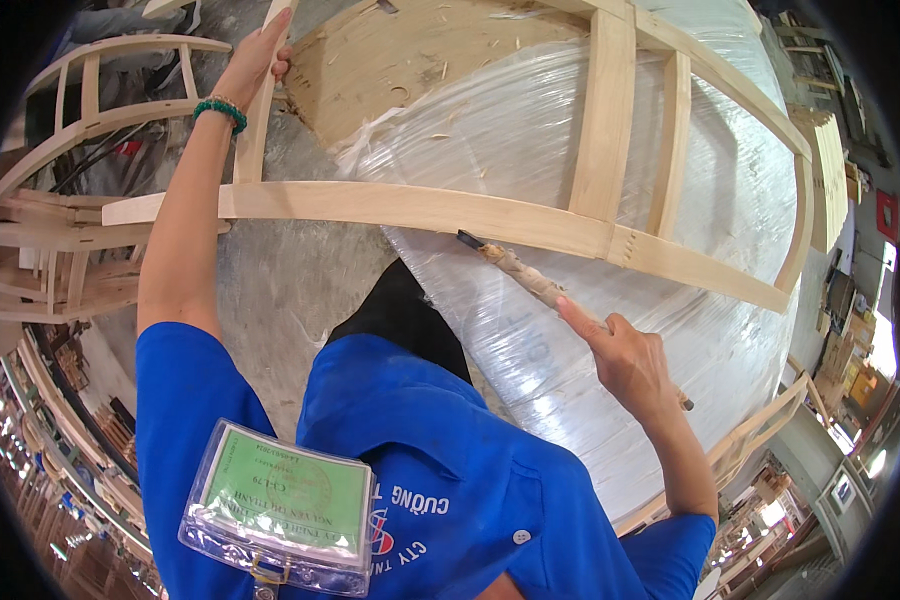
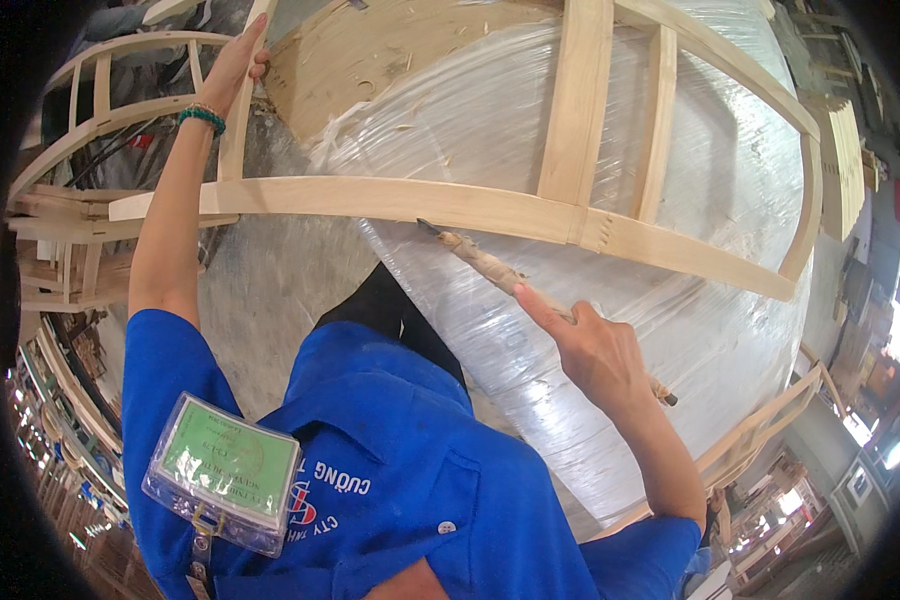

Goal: The person sands wooden chair frames with a sanding block in a workshop. They repeatedly pick up frames, sand various edges and surfaces, and place the frames back into a stack.

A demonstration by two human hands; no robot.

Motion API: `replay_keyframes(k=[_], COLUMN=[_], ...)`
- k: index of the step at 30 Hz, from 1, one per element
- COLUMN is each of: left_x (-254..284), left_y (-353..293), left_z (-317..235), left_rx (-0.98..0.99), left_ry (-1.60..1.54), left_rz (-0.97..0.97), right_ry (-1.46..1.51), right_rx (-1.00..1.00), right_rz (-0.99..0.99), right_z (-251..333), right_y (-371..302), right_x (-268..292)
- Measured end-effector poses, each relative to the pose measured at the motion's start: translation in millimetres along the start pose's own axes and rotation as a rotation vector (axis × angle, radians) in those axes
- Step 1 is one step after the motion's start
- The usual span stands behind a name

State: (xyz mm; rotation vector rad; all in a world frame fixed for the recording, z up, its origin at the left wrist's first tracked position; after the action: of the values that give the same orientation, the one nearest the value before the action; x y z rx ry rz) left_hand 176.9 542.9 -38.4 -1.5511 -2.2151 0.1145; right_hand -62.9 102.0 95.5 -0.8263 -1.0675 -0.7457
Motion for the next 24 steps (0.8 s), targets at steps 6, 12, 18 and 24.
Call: replay_keyframes(k=[6, 12, 18, 24], left_x=[7.8, 1.6, 10.4, 9.9], left_y=[10.2, 5.1, 8.3, 18.1], left_z=[8.4, 0.6, 5.5, 17.3], left_rx=[0.004, 0.055, 0.021, -0.043], left_ry=[0.018, -0.077, -0.035, 0.003], left_rz=[-0.044, -0.085, -0.104, -0.04], right_ry=[0.102, 0.265, 0.089, 0.458], right_rx=[-0.011, -0.031, -0.011, 0.068], right_rz=[-0.052, -0.123, 0.002, -0.122], right_z=[-6.0, -3.5, -1.0, 33.7], right_y=[-0.8, 6.2, 18.8, 32.8], right_x=[-15.1, -13.6, -15.3, -39.4])
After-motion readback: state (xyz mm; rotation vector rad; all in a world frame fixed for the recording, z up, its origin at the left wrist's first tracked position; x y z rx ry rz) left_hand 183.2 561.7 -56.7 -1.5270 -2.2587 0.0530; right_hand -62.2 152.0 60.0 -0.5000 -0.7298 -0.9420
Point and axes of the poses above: each hand's wrist, its own y-axis towards the middle knuckle, its own x-axis out of the back of the hand, z = x × y, the point moved 9 cm from there along y, towards the middle knuckle, and after that the axes turned 14 degrees about -z, right-handed, at the moved point
